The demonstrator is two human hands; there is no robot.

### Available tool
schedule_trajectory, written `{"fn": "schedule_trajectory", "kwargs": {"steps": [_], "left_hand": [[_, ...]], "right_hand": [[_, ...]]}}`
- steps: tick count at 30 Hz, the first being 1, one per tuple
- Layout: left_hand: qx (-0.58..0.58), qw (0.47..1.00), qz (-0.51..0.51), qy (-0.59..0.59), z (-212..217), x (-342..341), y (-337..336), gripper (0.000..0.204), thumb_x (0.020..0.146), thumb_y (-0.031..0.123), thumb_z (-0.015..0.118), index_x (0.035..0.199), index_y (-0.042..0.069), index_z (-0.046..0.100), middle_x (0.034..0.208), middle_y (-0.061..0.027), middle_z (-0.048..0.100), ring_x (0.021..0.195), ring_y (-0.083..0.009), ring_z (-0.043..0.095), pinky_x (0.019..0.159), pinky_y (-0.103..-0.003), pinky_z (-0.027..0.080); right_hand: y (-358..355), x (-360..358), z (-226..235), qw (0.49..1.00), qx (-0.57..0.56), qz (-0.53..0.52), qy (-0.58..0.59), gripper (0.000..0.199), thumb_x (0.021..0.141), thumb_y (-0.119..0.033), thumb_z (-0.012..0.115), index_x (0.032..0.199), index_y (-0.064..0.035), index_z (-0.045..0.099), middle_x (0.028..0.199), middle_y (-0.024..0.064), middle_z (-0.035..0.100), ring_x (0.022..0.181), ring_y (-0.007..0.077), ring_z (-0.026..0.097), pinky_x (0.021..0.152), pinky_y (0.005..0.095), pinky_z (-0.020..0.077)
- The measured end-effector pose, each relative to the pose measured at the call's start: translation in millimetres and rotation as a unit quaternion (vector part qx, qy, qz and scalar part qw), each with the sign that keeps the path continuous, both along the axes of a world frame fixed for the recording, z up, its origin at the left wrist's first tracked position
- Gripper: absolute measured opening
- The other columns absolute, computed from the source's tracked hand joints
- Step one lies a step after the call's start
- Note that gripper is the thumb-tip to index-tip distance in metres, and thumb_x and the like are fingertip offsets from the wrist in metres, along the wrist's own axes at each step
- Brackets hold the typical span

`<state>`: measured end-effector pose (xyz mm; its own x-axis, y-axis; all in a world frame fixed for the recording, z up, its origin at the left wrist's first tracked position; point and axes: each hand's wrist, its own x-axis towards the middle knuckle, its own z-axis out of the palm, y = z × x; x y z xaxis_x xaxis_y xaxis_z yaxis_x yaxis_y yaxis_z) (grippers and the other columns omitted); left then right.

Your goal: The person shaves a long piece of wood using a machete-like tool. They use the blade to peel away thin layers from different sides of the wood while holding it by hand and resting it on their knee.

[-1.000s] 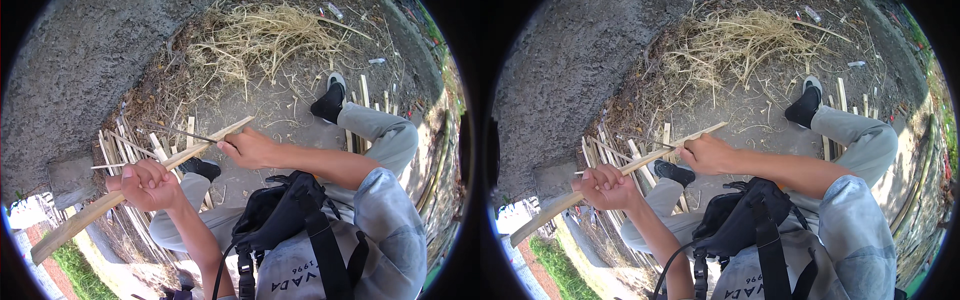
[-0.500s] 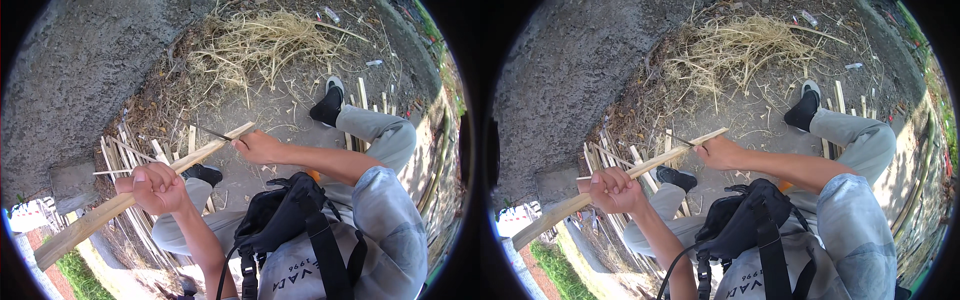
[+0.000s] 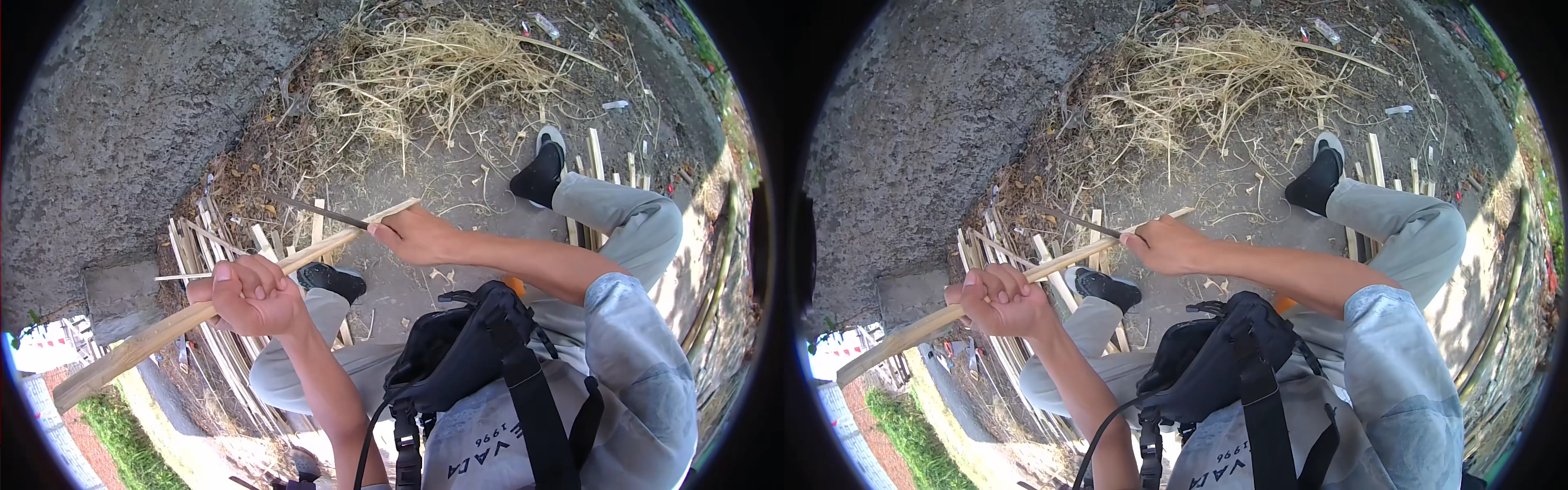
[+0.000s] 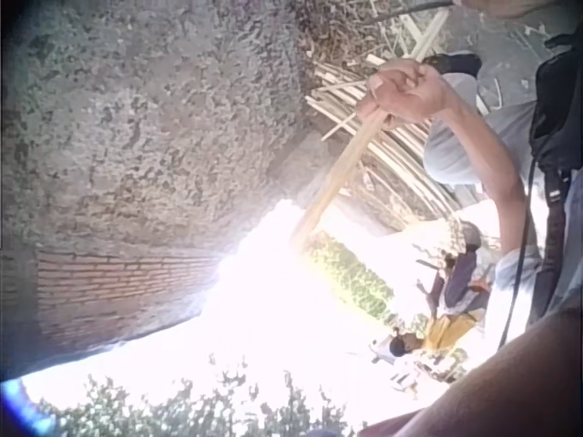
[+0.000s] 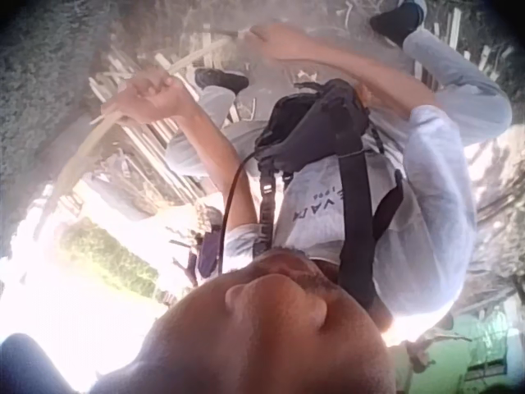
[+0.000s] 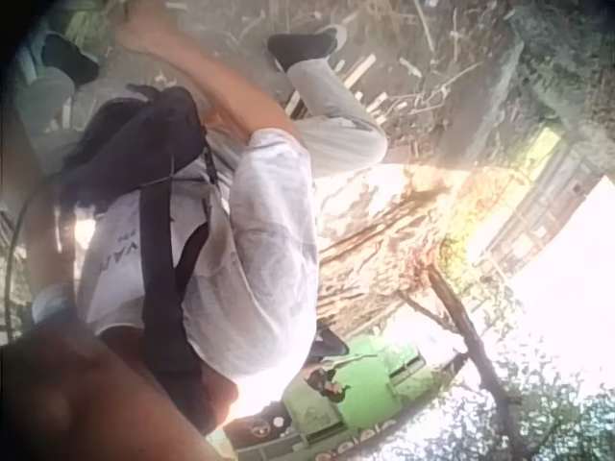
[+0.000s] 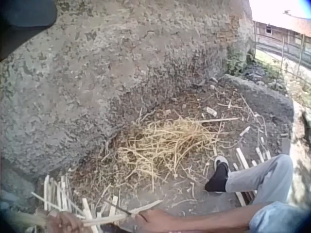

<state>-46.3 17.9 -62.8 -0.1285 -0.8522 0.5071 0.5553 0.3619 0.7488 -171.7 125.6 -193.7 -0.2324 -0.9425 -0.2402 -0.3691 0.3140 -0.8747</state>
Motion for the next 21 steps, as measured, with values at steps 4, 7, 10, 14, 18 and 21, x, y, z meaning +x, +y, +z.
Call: {"fn": "schedule_trajectory", "kwargs": {"steps": [4,7,10,14,18,21], "left_hand": [[-0.007,0.999,0.015,-0.027,3.9,-7.1,8.1,0.026,0.084,0.005,0.047,0.068,0.015,0.029,0.045,0.0036,0.023,0.031,-0.0047,0.023,0.025,-0.021,0.022],[-0.012,0.999,0.023,-0.027,1.7,-9.6,9.9,0.026,0.084,0.005,0.047,0.067,0.015,0.03,0.045,0.0031,0.024,0.031,-0.0051,0.025,0.024,-0.021,0.021],[0.005,0.999,0.041,-0.007,5.0,-13.1,0.8,0.024,0.084,0.001,0.045,0.069,0.012,0.029,0.043,0.002,0.023,0.029,-0.0066,0.024,0.024,-0.021,0.023],[0.005,0.999,0.051,-0.001,2.4,-7.2,-4.3,0.026,0.084,0.002,0.046,0.069,0.013,0.029,0.044,0.003,0.023,0.029,-0.0061,0.024,0.024,-0.021,0.023],[-0.011,1.0,0.006,-0.001,-1.0,-6.1,-2.9,0.027,0.085,0.003,0.047,0.069,0.013,0.028,0.044,0.0027,0.022,0.03,-0.0057,0.023,0.024,-0.021,0.022],[-0.014,0.999,-0.05,-0.002,0.6,-1.3,-0.9,0.027,0.086,0.004,0.047,0.07,0.012,0.027,0.044,0.002,0.022,0.03,-0.0059,0.023,0.025,-0.02,0.022]], "right_hand": [[4.3,0.1,-21.1,0.999,0.004,-0.033,0.001,0.044,0.097,-0.035,0.038,0.093,0.0033,0.061,0.078,0.0257,0.061,0.082,0.044,0.06,0.078,0.0497,0.0466],[5.8,-3.7,-28.6,0.998,0.025,-0.051,-0.022,0.044,0.097,-0.035,0.038,0.092,0.0024,0.061,0.076,0.0248,0.061,0.081,0.0448,0.059,0.08,0.05,0.0459],[1.1,-3.7,0.1,0.997,0.008,-0.044,-0.07,0.045,0.097,-0.035,0.037,0.09,0.0022,0.062,0.076,0.0258,0.061,0.082,0.0456,0.06,0.079,0.0514,0.046],[6.9,5.0,-33.8,0.995,-0.063,-0.071,0.006,0.048,0.097,-0.036,0.036,0.086,0.003,0.061,0.074,0.0257,0.061,0.079,0.0449,0.06,0.077,0.0508,0.0465],[-0.1,-17.5,-70.3,0.997,0.066,-0.023,0.024,0.05,0.097,-0.038,0.035,0.099,0.0044,0.062,0.09,0.0294,0.063,0.084,0.0447,0.061,0.078,0.0494,0.0484],[6.3,-18.3,-36.2,0.997,0.069,0.011,-0.019,0.049,0.098,-0.036,0.035,0.104,0.0045,0.061,0.09,0.0296,0.063,0.084,0.0446,0.061,0.078,0.0491,0.0488]]}}
